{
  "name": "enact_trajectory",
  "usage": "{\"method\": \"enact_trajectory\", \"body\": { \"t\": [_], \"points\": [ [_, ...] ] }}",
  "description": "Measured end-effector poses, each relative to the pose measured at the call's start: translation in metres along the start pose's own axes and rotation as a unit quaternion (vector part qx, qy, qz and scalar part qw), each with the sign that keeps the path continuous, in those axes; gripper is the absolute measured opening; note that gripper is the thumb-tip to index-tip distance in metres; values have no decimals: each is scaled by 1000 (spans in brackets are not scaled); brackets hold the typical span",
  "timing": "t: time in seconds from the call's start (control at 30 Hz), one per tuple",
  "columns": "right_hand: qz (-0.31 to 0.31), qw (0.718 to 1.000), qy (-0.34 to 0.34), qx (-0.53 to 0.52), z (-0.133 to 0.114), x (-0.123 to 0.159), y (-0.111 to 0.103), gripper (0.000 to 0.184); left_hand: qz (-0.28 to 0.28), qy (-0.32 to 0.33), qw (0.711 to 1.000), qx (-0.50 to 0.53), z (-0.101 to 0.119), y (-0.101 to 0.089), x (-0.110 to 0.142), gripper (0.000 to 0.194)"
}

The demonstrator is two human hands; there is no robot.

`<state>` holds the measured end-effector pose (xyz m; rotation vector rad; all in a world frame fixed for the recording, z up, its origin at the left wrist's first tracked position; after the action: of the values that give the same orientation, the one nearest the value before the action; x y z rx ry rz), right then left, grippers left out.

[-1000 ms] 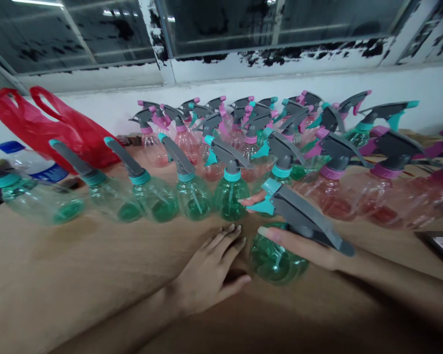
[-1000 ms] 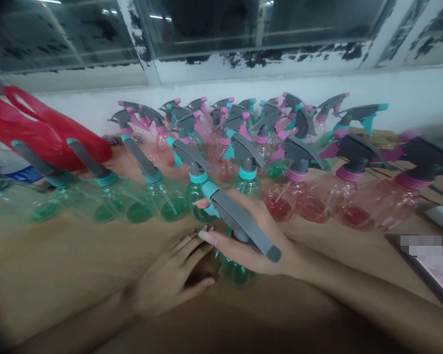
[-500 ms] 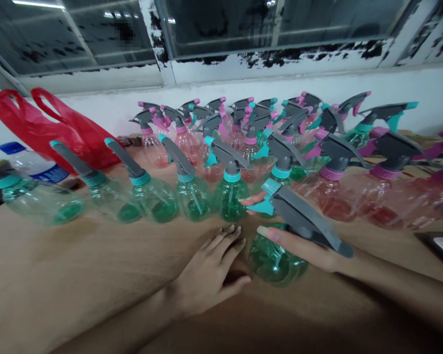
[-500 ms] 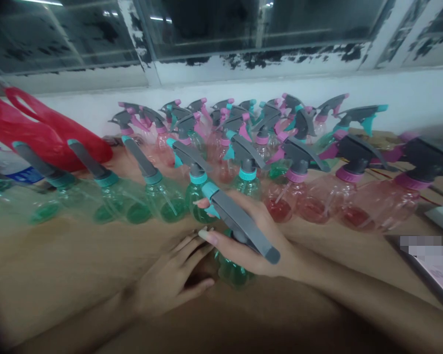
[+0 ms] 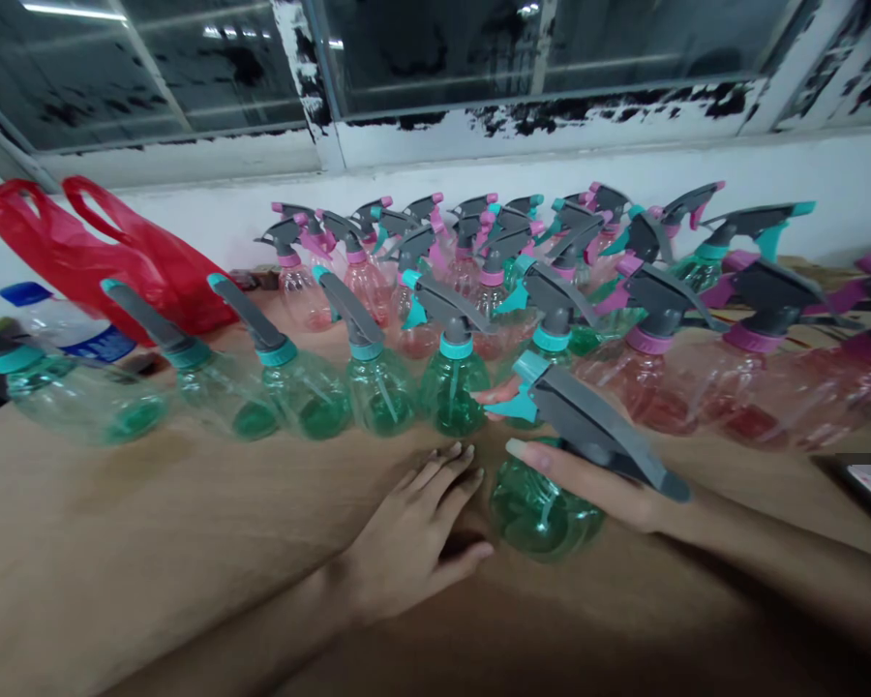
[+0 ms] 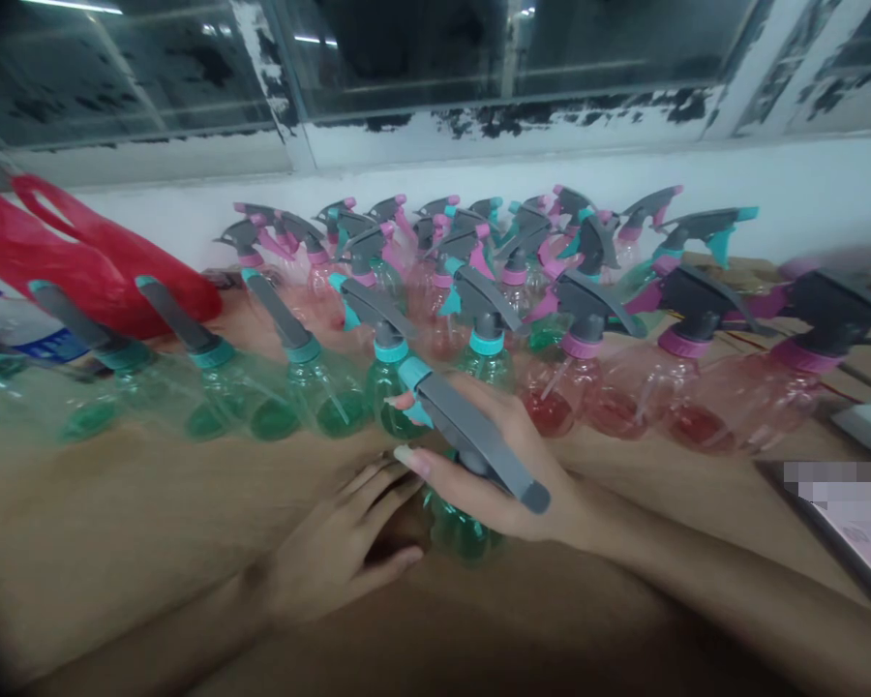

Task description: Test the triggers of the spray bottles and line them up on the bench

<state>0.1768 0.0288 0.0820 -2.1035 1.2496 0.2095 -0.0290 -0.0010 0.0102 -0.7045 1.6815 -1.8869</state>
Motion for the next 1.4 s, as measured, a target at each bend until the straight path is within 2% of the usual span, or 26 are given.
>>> {"method": "enact_trajectory", "body": {
  "t": [0.2, 0.37, 0.57, 0.73, 0.87, 1.4],
  "points": [
    [-10, 1000, 8, 17, 1, -1, -2, 25, 1, 1, 1000, 4, 1, -1, -1, 61],
    [-21, 999, 28, 41, -1, -1, -4, 8, 1, 4, 1000, 12, -1, 1, 0, 61],
    [-16, 998, 32, 42, -2, -1, -4, 7, 10, 3, 1000, 20, 0, 1, 0, 59],
    [4, 1000, 0, 11, 0, -1, -2, 23, 4, -1, 1000, 4, 1, 1, 0, 59],
    [-1, 1000, -14, 4, 1, -1, -1, 24, 10, -7, 1000, 7, 1, -1, -1, 57],
    [-14, 1000, 21, 1, 1, -1, -2, 26, 21, 7, 1000, 3, 0, 0, 0, 57]
  ]
}}
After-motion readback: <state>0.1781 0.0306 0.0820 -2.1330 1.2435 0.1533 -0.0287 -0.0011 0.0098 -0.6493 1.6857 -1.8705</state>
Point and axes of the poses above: each hand's wrist, its own x-axis away from the middle knuckle, its own y-axis out of the palm, z = x × y, the point moved 1 cm from there along -x, towards the middle knuckle, and after that the axes turned 10 degrees about -z, right-handed, at the moved point
